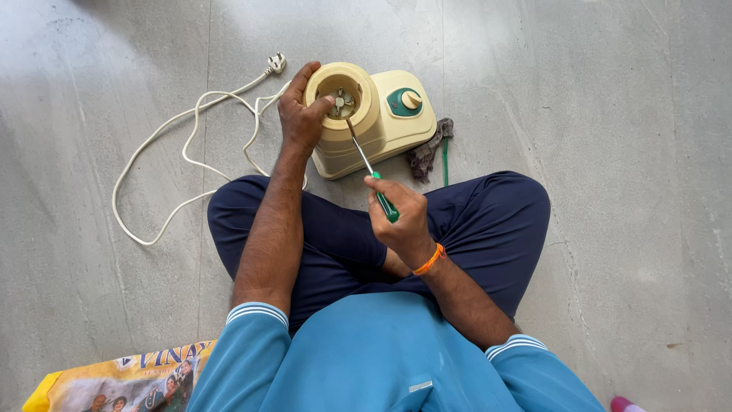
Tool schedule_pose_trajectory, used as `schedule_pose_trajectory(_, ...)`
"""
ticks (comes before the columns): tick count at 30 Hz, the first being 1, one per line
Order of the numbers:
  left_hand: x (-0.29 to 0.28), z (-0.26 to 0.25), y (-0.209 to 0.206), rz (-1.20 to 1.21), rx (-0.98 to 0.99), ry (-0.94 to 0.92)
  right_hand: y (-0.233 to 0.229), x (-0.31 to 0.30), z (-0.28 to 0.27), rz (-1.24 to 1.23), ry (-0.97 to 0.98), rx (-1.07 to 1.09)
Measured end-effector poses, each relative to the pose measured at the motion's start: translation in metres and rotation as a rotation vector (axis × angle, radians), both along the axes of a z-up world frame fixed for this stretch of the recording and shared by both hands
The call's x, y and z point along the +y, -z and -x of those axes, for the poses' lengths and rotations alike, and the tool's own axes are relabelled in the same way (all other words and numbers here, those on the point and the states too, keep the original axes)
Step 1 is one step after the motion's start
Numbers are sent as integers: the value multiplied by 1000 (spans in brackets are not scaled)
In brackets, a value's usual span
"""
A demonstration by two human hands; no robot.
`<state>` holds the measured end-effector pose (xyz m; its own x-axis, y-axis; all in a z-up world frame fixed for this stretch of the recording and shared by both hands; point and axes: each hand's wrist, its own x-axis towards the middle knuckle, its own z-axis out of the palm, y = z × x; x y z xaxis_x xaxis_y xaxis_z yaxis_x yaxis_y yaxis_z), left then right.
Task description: The person sits on the floor and uses a green screwdriver to adjust the internal components of a beige electric grinder. After adjusting the mechanism, the person uses a dark cloth to wipe the inside of the grinder jar and the blade assembly.
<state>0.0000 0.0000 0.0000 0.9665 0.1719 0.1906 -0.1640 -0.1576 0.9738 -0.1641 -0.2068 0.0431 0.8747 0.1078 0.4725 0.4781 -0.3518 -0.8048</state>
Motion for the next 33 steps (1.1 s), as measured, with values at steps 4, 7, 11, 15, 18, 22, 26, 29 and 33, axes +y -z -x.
schedule_pose_trajectory(4, -3, -1, -9, 50, 8, 9, -14, 3, -5, -87, -36, 15)
schedule_pose_trajectory(7, -1, 2, -8, 32, 4, -1, -20, 2, 4, -78, -33, 20)
schedule_pose_trajectory(11, -2, 2, -6, 54, 0, 12, -20, 6, -3, -61, -42, 39)
schedule_pose_trajectory(15, -4, 3, -6, 62, -41, 25, -22, -1, 7, -88, -64, 108)
schedule_pose_trajectory(18, -2, 5, -9, 60, 41, 21, -22, 3, -3, -78, -55, 82)
schedule_pose_trajectory(22, -4, 2, -16, 86, -12, 28, -33, 4, 4, 6, -44, 73)
schedule_pose_trajectory(26, -3, 4, -12, 56, 43, 3, -33, 9, 9, 151, -44, -50)
schedule_pose_trajectory(29, -4, 3, -12, 41, 39, 2, -32, 5, 11, 198, -67, -43)
schedule_pose_trajectory(33, -3, 3, -10, 37, 40, 0, -29, 0, 6, 215, -106, -97)
